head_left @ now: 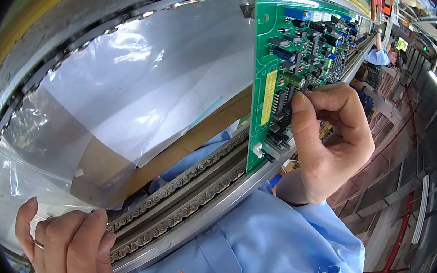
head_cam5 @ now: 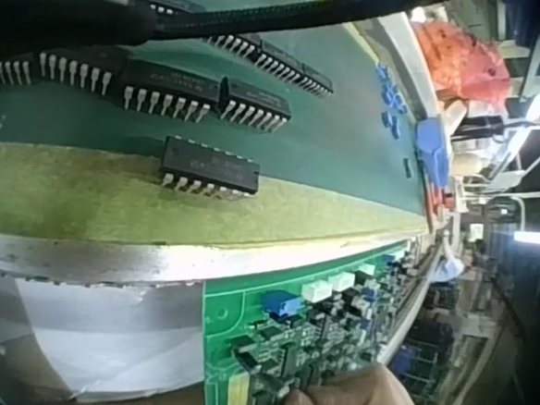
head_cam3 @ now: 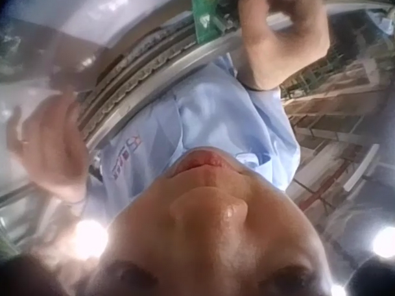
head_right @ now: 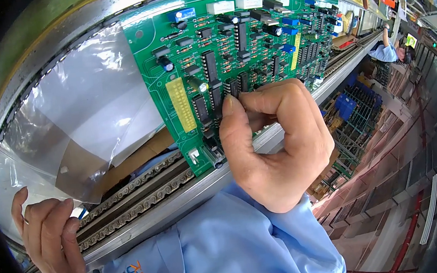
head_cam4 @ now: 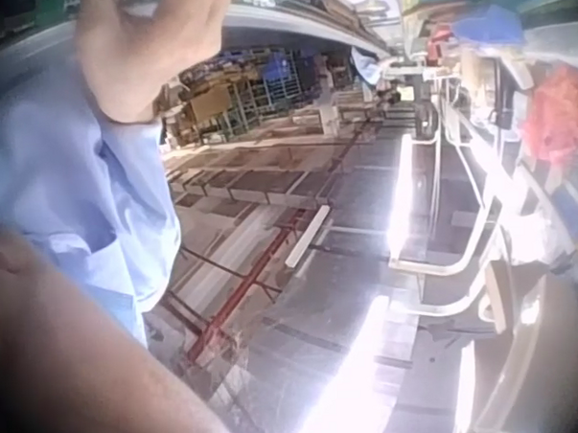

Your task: The person inserts integrated circuit chips by hand into a printed circuit board on a factory assembly line.

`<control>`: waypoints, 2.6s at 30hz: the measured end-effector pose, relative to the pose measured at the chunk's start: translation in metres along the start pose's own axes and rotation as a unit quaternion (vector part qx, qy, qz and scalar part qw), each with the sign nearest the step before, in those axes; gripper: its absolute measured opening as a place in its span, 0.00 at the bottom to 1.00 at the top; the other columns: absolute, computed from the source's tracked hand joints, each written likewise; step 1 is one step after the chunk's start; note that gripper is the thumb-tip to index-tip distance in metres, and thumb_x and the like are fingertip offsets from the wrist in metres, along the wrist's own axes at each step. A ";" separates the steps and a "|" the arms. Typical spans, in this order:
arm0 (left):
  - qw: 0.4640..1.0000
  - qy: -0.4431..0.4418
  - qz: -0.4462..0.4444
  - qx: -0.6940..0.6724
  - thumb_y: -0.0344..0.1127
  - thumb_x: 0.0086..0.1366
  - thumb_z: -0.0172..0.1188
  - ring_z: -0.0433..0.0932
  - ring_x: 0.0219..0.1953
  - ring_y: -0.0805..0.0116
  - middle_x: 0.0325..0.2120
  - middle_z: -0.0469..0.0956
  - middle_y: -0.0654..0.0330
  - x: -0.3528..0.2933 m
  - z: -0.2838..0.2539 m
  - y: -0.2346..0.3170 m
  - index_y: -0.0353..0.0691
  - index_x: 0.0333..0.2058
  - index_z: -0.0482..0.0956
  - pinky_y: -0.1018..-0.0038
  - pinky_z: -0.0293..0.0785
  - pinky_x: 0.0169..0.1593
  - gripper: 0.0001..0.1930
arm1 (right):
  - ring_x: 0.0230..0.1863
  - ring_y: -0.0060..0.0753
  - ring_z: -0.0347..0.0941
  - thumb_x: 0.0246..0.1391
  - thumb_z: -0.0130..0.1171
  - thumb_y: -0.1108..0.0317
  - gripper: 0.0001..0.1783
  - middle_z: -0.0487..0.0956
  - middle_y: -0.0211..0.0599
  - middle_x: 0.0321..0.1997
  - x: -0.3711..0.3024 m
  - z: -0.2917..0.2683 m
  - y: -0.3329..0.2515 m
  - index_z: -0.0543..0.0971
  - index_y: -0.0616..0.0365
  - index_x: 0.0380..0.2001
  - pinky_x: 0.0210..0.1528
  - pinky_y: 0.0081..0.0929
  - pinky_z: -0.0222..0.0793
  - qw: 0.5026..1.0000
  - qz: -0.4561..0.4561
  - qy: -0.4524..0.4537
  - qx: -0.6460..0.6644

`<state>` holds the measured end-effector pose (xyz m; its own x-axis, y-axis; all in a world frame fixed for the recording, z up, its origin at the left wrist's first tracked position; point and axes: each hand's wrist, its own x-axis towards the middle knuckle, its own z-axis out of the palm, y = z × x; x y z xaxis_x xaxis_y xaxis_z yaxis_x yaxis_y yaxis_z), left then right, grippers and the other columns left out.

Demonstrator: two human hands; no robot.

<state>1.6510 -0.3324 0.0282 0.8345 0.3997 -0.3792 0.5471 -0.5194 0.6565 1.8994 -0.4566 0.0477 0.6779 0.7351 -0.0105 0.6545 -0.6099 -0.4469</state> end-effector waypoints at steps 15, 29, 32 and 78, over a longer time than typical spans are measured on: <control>1.000 0.009 -0.018 0.023 0.25 0.56 0.57 0.74 0.35 0.63 0.28 0.73 0.57 -0.001 -0.003 0.008 0.36 0.36 0.77 0.50 0.56 0.64 0.08 | 0.26 0.15 0.69 0.45 0.66 0.80 0.06 0.76 0.29 0.24 0.003 -0.007 -0.007 0.77 0.67 0.24 0.31 0.12 0.64 0.998 0.017 -0.049 -0.027; 0.989 0.094 -0.014 0.112 0.25 0.52 0.59 0.74 0.32 0.61 0.28 0.75 0.55 -0.015 -0.014 0.014 0.35 0.36 0.78 0.52 0.60 0.59 0.11 | 0.20 0.20 0.58 0.35 0.58 0.89 0.24 0.64 0.30 0.19 -0.001 -0.020 0.016 0.83 0.62 0.40 0.22 0.17 0.53 0.975 -0.209 -0.038 -0.062; 0.986 0.118 0.023 0.115 0.23 0.52 0.59 0.74 0.32 0.60 0.27 0.75 0.56 0.004 0.002 0.003 0.35 0.36 0.78 0.54 0.61 0.58 0.11 | 0.19 0.23 0.58 0.36 0.57 0.88 0.24 0.63 0.31 0.19 -0.002 -0.024 0.025 0.84 0.61 0.41 0.21 0.19 0.53 0.963 -0.229 -0.058 -0.131; 0.928 0.341 -0.102 0.107 0.32 0.67 0.56 0.69 0.20 0.81 0.24 0.76 0.63 0.010 0.001 -0.032 0.35 0.41 0.80 0.83 0.65 0.24 0.09 | 0.15 0.14 0.55 0.32 0.64 0.70 0.20 0.64 0.18 0.18 -0.040 -0.004 0.112 0.83 0.51 0.36 0.16 0.17 0.44 0.860 -0.448 0.182 0.164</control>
<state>1.6420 -0.3121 0.0025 0.5165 0.8537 0.0668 0.7510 -0.4891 0.4437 1.9470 -0.5555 0.0014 0.0500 0.6894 0.7227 0.8794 0.3126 -0.3591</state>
